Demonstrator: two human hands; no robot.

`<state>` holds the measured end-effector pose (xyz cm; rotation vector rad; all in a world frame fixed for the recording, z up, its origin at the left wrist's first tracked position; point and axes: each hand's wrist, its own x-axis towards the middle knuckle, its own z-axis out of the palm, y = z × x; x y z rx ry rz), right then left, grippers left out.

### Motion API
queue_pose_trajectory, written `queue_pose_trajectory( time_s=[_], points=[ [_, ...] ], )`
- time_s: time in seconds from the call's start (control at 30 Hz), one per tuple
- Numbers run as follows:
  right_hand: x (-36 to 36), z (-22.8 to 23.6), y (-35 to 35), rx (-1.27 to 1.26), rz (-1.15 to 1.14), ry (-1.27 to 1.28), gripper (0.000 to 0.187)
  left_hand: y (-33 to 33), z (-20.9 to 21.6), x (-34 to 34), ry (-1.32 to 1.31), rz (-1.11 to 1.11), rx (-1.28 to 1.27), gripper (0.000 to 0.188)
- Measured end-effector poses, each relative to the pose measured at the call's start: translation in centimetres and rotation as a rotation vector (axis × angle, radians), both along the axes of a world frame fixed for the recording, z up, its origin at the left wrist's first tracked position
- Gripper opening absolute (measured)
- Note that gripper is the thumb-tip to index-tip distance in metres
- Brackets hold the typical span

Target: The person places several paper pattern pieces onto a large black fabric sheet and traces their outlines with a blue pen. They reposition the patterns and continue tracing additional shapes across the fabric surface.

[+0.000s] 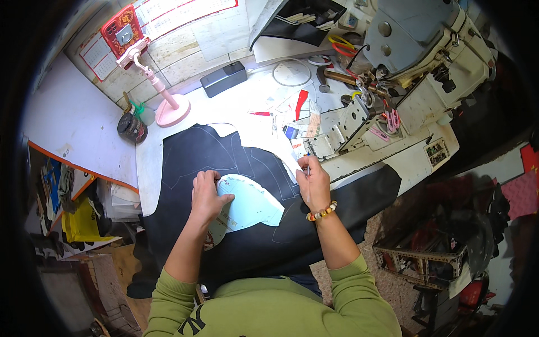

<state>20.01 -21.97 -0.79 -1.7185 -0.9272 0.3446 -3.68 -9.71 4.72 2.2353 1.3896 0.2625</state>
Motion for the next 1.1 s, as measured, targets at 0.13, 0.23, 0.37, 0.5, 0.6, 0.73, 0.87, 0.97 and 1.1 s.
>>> queue_pose_trajectory(
  time_s=[0.13, 0.23, 0.37, 0.5, 0.6, 0.73, 0.87, 0.97, 1.1],
  points=[
    [0.0, 0.0, -0.1, 0.017, 0.009, -0.007, 0.017, 0.5, 0.1, 0.1, 0.008, 0.002, -0.036, 0.048],
    [0.1, 0.0, -0.1, 0.005, 0.007, 0.005, 0.018, 0.6, -0.2, 0.0, -0.068, 0.027, -0.04, 0.041],
    [0.2, -0.2, -0.1, 0.017, 0.021, -0.01, 0.018, 3.1, -0.6, -1.3, -0.393, 0.028, -0.248, 0.026],
    [0.2, -0.1, -0.2, 0.004, 0.018, 0.012, 0.018, 7.9, -0.4, -3.2, -0.854, 0.18, -0.304, 0.021],
    [0.2, 0.1, -0.2, -0.003, 0.018, 0.074, 0.019, 11.0, 0.3, -3.3, -1.154, 0.416, -0.357, 0.019],
    [0.0, 0.2, -0.1, 0.024, 0.007, 0.121, 0.019, 10.6, 0.4, -0.7, -1.319, 0.544, -0.511, 0.033],
    [0.0, 0.3, -0.2, -0.004, 0.009, 0.118, 0.019, 6.8, -0.4, 2.4, -1.27, 0.222, -0.602, 0.074],
    [-0.1, 0.6, -0.2, 0.063, 0.013, 0.115, 0.018, 3.4, -1.4, 3.6, -0.948, 0.164, -0.542, 0.079],
    [-0.6, 1.3, -0.6, 0.02, 0.153, 0.025, 0.015, 0.3, -2.2, 3.3, -0.594, -0.1, -0.07, 0.068]
  ],
)
